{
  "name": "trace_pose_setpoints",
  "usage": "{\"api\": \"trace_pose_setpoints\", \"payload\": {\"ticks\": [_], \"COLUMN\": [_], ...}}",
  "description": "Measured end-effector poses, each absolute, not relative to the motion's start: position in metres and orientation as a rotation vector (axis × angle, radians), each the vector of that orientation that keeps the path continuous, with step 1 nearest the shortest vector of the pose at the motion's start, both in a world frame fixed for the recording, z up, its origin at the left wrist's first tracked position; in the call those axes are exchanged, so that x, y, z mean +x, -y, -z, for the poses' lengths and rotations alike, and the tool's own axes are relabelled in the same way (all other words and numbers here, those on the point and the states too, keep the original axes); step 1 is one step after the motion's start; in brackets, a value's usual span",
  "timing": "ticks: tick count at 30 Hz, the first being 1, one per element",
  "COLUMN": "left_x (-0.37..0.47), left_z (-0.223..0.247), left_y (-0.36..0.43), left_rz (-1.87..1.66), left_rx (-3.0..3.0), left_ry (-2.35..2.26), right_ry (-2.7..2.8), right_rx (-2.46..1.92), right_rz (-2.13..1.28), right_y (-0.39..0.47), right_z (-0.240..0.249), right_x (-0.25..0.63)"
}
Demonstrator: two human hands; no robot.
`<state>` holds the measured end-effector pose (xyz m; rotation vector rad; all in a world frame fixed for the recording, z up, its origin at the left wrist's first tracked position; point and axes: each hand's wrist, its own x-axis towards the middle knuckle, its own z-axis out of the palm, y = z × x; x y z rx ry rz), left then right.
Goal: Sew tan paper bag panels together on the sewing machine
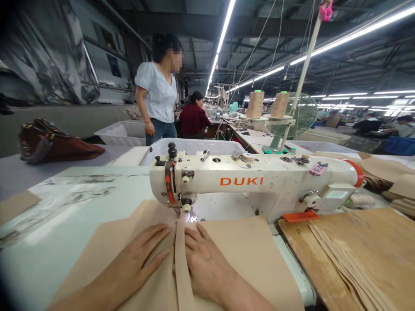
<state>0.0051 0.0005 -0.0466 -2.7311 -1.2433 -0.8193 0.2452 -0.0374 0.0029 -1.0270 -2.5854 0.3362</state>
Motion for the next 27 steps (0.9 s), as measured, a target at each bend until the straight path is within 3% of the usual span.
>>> {"api": "trace_pose_setpoints", "payload": {"ticks": [27], "left_x": [-0.011], "left_z": [0.035], "left_y": [0.011], "left_rz": [0.387], "left_rx": [-2.944], "left_ry": [1.114], "right_ry": [2.565], "right_rx": [-1.089], "right_rz": [-0.309], "right_y": [0.037], "right_z": [0.0], "right_x": [0.239]}}
